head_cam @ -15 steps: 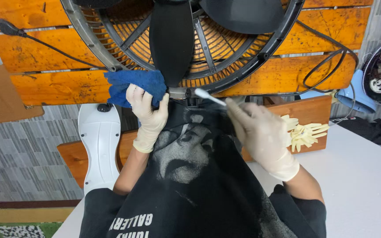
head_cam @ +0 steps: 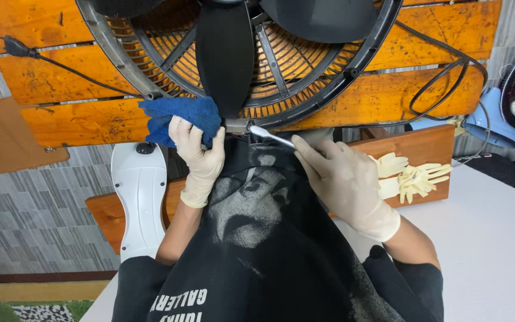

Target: Cleaning the rim of an industrial fan using a toothbrush and a cloth

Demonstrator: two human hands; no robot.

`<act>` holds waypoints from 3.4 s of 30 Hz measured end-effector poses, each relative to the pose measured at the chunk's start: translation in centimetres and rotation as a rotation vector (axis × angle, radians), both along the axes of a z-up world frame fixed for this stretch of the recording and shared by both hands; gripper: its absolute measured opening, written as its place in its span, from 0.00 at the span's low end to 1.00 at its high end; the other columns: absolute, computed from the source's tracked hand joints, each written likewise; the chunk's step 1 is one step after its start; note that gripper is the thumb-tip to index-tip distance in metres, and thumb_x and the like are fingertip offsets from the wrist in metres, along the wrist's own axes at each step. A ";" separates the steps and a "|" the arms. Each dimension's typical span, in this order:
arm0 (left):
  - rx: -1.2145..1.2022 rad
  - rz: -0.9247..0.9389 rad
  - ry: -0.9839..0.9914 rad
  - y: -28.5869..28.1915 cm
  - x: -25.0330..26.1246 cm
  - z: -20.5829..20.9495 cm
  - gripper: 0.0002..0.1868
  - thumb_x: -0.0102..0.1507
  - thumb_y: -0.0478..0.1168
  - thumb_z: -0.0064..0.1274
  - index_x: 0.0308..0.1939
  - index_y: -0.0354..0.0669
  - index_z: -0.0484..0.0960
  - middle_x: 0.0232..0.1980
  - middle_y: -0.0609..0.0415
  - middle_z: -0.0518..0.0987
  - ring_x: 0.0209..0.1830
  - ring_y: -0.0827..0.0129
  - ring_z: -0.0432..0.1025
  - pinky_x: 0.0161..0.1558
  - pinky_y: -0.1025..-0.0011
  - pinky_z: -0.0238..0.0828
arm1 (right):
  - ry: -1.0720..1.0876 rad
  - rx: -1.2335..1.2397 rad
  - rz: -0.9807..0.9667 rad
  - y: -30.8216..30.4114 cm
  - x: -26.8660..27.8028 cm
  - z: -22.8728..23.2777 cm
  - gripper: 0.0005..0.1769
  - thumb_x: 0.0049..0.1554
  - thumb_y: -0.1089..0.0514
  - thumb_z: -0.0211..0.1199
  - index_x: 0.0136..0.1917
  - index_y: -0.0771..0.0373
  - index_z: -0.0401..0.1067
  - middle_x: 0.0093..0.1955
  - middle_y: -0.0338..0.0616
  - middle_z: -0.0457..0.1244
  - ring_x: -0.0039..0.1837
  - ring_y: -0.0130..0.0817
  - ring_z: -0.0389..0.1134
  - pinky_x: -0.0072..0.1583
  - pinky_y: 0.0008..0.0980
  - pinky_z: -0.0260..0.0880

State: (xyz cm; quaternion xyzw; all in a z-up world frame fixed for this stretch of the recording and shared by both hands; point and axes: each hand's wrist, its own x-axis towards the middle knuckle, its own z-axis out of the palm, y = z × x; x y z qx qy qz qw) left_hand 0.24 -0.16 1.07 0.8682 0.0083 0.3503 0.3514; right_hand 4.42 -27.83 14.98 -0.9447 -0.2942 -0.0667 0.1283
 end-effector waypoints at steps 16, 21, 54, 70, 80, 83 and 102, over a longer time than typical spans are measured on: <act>0.369 -0.350 0.087 -2.4 1.7 3.9 0.10 0.61 0.43 0.59 0.33 0.40 0.80 0.41 0.49 0.73 0.43 0.53 0.70 0.48 0.55 0.70 | 0.081 0.181 -0.172 1.1 0.9 -1.2 0.13 0.61 0.52 0.68 0.59 0.39 0.83 0.35 0.28 0.66 0.34 0.29 0.67 0.36 0.28 0.71; 0.022 -0.431 -0.138 -3.1 3.1 4.8 0.11 0.69 0.35 0.47 0.38 0.34 0.84 0.40 0.46 0.82 0.39 0.49 0.79 0.47 0.57 0.78 | 0.194 0.232 -0.134 0.5 0.9 0.6 0.15 0.63 0.56 0.65 0.61 0.42 0.82 0.36 0.30 0.68 0.33 0.31 0.68 0.35 0.27 0.70; -0.532 -0.050 0.261 -2.1 -2.7 7.9 0.20 0.75 0.34 0.30 0.39 0.31 0.79 0.41 0.34 0.82 0.42 0.59 0.74 0.55 0.56 0.72 | 0.414 0.525 0.017 4.2 -2.1 -1.0 0.10 0.63 0.53 0.59 0.52 0.54 0.80 0.43 0.42 0.70 0.39 0.42 0.72 0.37 0.37 0.72; 0.141 -0.417 0.121 -4.6 1.9 4.6 0.12 0.65 0.32 0.50 0.51 0.33 0.84 0.49 0.41 0.81 0.47 0.46 0.77 0.51 0.56 0.77 | 0.562 0.628 -0.218 -3.9 -0.3 0.8 0.20 0.60 0.67 0.64 0.65 0.60 0.78 0.45 0.44 0.69 0.46 0.39 0.73 0.46 0.37 0.72; 0.674 -0.542 0.503 -3.6 4.4 8.9 0.18 0.65 0.43 0.53 0.52 0.32 0.81 0.49 0.43 0.79 0.47 0.54 0.75 0.36 0.61 0.81 | 0.225 0.688 -0.149 0.1 3.7 -3.4 0.20 0.61 0.67 0.68 0.66 0.61 0.77 0.49 0.49 0.70 0.47 0.49 0.74 0.45 0.42 0.72; 0.513 -0.671 0.482 -2.2 4.5 9.7 0.16 0.65 0.39 0.55 0.53 0.33 0.82 0.53 0.44 0.80 0.52 0.53 0.75 0.42 0.61 0.80 | 0.117 0.685 -0.096 1.0 4.3 -6.2 0.18 0.61 0.66 0.67 0.65 0.60 0.79 0.52 0.43 0.73 0.48 0.43 0.76 0.47 0.37 0.75; 0.167 -0.623 0.516 -0.8 4.1 8.0 0.16 0.69 0.42 0.48 0.48 0.32 0.83 0.51 0.45 0.81 0.52 0.46 0.74 0.55 0.56 0.70 | 0.109 0.542 -0.151 1.4 3.7 -8.5 0.16 0.65 0.55 0.63 0.65 0.50 0.79 0.50 0.33 0.74 0.47 0.33 0.76 0.48 0.31 0.76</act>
